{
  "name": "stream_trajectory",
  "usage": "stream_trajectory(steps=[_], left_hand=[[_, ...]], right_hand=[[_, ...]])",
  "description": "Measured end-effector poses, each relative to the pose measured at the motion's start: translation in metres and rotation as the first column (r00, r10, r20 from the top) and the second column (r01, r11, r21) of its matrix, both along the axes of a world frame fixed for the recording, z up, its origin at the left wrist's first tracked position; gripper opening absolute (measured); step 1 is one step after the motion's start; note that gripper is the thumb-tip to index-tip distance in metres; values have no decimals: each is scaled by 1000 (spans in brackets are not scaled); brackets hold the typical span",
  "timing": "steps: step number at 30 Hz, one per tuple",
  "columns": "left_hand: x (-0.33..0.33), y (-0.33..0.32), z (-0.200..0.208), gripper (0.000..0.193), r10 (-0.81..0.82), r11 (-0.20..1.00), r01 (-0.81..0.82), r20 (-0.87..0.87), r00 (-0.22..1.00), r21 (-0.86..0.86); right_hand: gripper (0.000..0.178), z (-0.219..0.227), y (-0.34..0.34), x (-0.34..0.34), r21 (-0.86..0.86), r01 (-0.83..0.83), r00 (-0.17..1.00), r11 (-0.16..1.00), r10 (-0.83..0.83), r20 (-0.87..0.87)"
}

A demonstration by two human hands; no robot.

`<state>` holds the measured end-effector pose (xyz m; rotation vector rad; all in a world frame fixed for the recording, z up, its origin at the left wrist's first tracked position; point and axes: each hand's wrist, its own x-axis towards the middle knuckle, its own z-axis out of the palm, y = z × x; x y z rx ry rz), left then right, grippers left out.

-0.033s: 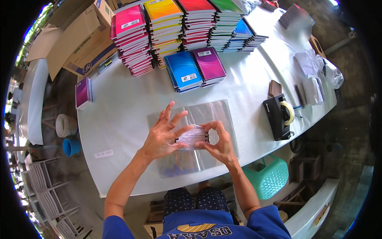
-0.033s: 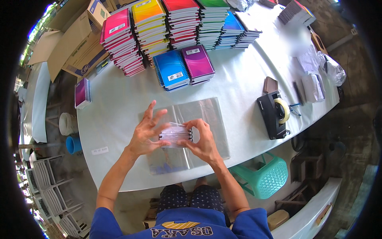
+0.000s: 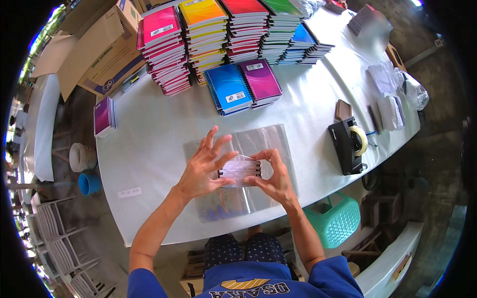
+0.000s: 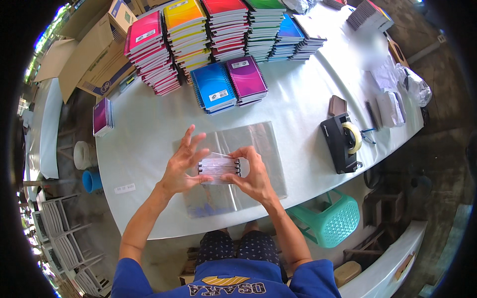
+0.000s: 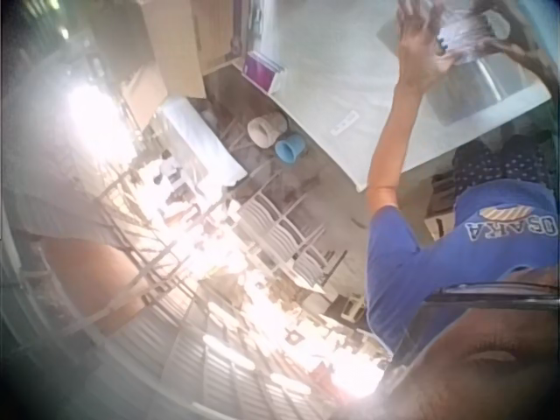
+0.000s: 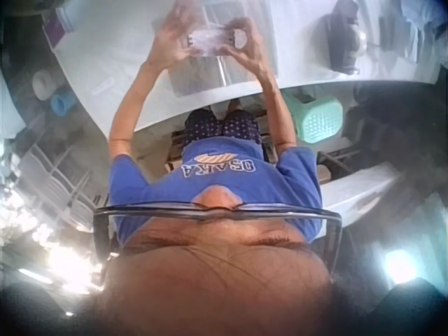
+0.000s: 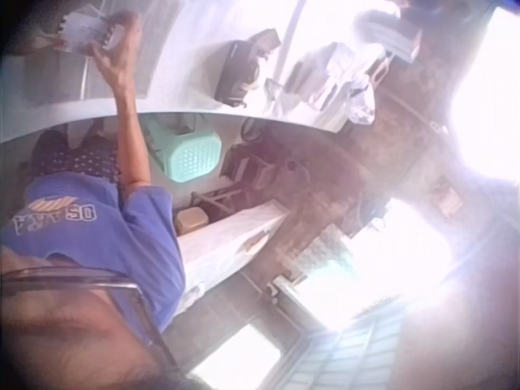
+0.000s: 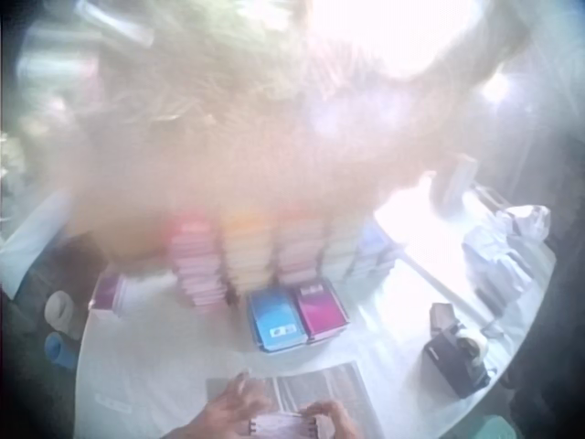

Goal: The person sorts colored notebooks into small stacks, places them into plastic sleeves, and seals the sleeves using a tape dispenser.

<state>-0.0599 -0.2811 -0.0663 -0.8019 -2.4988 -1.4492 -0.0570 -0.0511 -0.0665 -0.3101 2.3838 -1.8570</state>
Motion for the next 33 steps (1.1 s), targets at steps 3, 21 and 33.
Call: stream_trajectory(steps=[3,21,33], left_hand=[[-16,-2,-4,88,-106,976,19,394,913,217],[-22,-6,-3,60,-384,911,50,798,465,410],[7,-10,33,80,-112,851,249,303,946,-463]], right_hand=[[43,10,1,-18,-114,-165,971,980,182,156],[23,11,-7,-27,-156,-226,948,962,254,192],[27,15,-3,-13,104,-281,959,954,281,12]])
